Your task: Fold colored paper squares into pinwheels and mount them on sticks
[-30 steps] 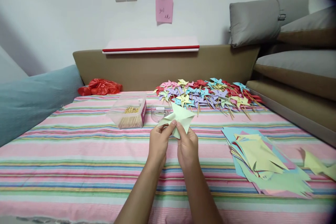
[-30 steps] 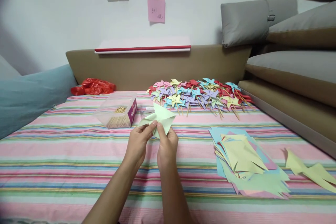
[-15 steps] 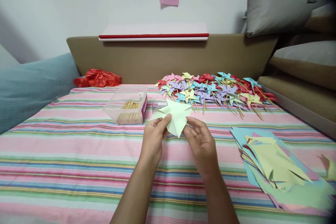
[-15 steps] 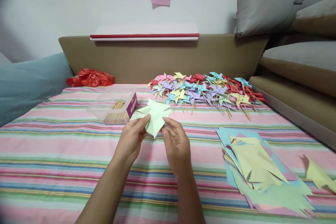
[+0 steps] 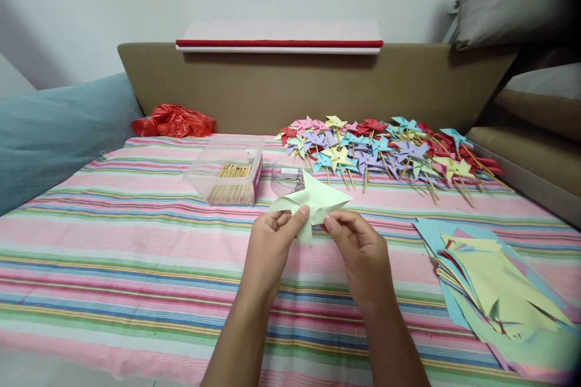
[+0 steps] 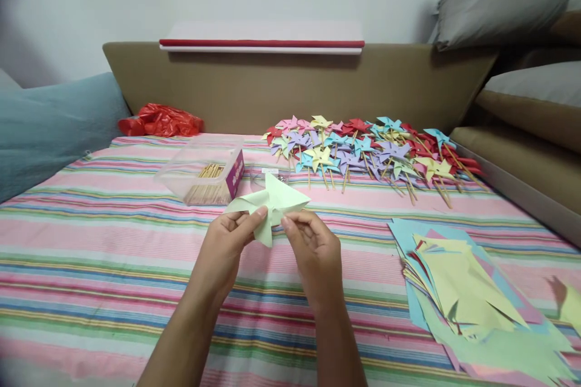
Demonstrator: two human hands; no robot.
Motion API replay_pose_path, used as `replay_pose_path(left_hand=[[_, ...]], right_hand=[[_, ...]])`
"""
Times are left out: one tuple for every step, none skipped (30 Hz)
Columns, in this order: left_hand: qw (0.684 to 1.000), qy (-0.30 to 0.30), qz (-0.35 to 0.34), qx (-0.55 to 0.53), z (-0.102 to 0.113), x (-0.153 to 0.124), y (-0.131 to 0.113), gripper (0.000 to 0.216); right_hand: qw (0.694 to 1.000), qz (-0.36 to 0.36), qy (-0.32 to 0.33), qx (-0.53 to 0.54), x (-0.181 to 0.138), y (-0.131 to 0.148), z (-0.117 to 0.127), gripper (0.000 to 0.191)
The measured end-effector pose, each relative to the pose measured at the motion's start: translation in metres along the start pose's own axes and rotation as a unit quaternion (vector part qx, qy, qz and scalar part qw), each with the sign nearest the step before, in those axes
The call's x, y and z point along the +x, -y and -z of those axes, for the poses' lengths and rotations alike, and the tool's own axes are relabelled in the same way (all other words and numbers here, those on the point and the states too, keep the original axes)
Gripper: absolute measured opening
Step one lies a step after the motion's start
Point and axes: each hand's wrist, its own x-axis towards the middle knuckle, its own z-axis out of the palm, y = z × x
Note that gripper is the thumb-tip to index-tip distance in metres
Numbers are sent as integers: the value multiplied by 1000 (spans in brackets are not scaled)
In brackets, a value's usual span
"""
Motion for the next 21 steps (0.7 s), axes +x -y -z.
replay_pose_path(left_hand=[[1000, 6, -2, 2, -1, -2, 0, 23], [1000, 11, -5, 2, -2, -3, 0, 22], [1000, 16, -7, 0, -2, -4, 0, 22], [1000, 19, -8, -3, -2, -5, 2, 21], [1000, 21, -6, -6, -2, -5, 3, 21], [1000, 23, -3, -8, -2, -4, 5, 20], [1000, 26, 2, -11, -3, -3, 7, 20], [999, 28, 5, -16, -4, -1, 9, 19], [999, 30, 9, -23, -5, 1, 11, 18], [999, 32, 11, -31, -8, 2, 12, 17], [998, 35, 13, -41, -11, 4, 14, 17], [998, 38, 15, -51, -14, 5, 14, 16], [997, 43, 17, -60, -18, 6, 15, 16], [996, 49, 19, -68, -22, 6, 15, 16], [996, 54, 22, -74, -25, 6, 14, 17], [995, 56, 25, -79, -28, 5, 14, 18], [995, 56, 28, -83, -30, 5, 13, 19], [994, 53, 32, -86, -32, 4, 11, 20], [994, 49, 36, -89, -33, 3, 9, 21], [994, 43, 39, -90, -33, 1, 7, 21], [995, 36, 40, -90, -33, 0, 5, 21]], right_hand=[[1000, -9, -12, 11, 0, 1, -1, 15], [1000, -13, -16, 18, -1, 2, -2, 17], [1000, -14, -16, 21, -1, 3, -3, 18], [1000, -13, -15, 22, -2, 2, -3, 18], [1000, -11, -15, 20, -2, 2, -3, 18], [1000, -10, -17, 16, -2, 1, -2, 18], [1000, -12, -21, 11, -2, 1, -2, 18], [999, -15, -28, 7, -2, 0, -2, 18], [999, -20, -39, 5, -2, 0, -2, 19], [998, -25, -52, 4, -2, 1, -2, 19], [997, -30, -66, 3, -1, 2, -2, 20], [996, -35, -80, 1, 0, 4, -2, 21], [995, -37, -92, -1, 0, 7, -1, 22], [994, -38, -99, -3, 1, 10, -1, 24], [994, -38, -104, -4, 2, 13, 0, 25], [994, -39, -105, -3, 3, 15, 1, 26], [993, -42, -106, -3, 3, 17, 2, 26], [993, -46, -107, -4, 3, 19, 3, 27], [993, -49, -105, -4, 2, 21, 4, 26], [994, -50, -99, -5, 1, 22, 4, 26], [995, -50, -90, -3, 0, 23, 4, 26]])
